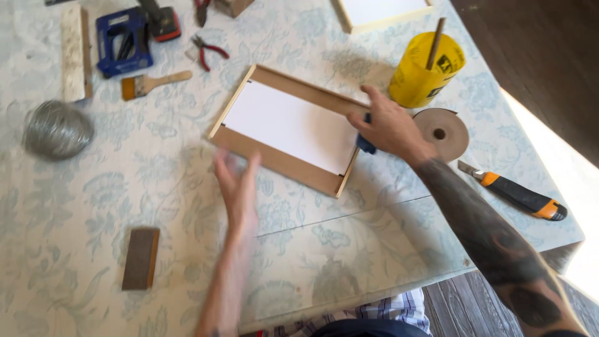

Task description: Sealing the back of a picture frame using adhesive paper tape, a utility knife, and a foam brush.

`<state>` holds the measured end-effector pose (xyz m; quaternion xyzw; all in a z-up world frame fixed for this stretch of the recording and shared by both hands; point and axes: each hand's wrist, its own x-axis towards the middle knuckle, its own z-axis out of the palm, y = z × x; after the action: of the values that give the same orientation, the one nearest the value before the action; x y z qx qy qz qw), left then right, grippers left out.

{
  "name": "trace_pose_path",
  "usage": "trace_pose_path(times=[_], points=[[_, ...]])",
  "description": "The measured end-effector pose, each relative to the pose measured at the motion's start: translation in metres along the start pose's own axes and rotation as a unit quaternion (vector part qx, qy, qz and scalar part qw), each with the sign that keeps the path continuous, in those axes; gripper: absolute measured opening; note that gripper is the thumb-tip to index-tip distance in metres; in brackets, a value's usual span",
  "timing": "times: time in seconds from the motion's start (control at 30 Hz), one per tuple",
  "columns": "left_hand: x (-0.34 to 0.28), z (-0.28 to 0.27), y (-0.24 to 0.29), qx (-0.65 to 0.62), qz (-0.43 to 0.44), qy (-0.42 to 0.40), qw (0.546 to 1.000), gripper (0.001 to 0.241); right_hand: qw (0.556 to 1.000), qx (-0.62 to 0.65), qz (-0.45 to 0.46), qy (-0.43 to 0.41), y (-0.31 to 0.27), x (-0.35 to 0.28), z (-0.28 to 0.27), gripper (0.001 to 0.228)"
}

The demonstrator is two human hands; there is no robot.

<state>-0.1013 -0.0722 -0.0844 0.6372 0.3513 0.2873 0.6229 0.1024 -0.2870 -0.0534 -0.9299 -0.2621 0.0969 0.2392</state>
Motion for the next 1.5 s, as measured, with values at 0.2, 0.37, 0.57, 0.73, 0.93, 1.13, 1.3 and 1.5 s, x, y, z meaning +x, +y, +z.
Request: trace_pose_path(times=[0.2, 0.37, 0.57, 0.73, 0.93, 1.13, 1.3, 1.5], points=[[-0.049, 0.026, -0.007, -0.210, -0.126, -0.025, 0.969, 0.088, 0.996, -0.076, -0.008, -0.048, -0.010, -0.018, 0.005, 0.070], [-0.003, 0.028, -0.009, -0.156, -0.057, -0.030, 0.986, 0.092, 0.991, -0.043, 0.011, -0.127, -0.045, -0.086, -0.023, 0.070], [0.007, 0.021, -0.026, -0.124, -0.036, -0.069, 0.989, 0.088, 0.981, -0.026, 0.077, -0.176, -0.065, -0.116, -0.036, 0.075], [-0.052, -0.026, 0.035, -0.099, -0.025, -0.130, 0.986, 0.079, 0.989, 0.086, -0.095, -0.069, -0.116, -0.107, -0.007, 0.044], [-0.034, -0.064, 0.014, -0.200, -0.201, -0.037, 0.958, 0.043, 0.918, 0.230, -0.312, -0.089, -0.158, -0.106, 0.001, 0.063], [0.032, -0.131, -0.002, 0.461, 0.252, -0.003, 0.851, 0.048, 0.993, 0.068, 0.034, 0.095, 0.005, -0.109, -0.058, 0.077], [0.010, -0.058, 0.024, 0.595, 0.398, 0.017, 0.698, 0.059, 0.992, 0.046, 0.101, 0.065, 0.067, -0.123, -0.095, 0.095], [-0.043, 0.125, 0.035, 0.232, 0.261, -0.332, 0.876, 0.071, 0.989, 0.100, 0.111, 0.026, 0.104, -0.108, -0.082, 0.115]])
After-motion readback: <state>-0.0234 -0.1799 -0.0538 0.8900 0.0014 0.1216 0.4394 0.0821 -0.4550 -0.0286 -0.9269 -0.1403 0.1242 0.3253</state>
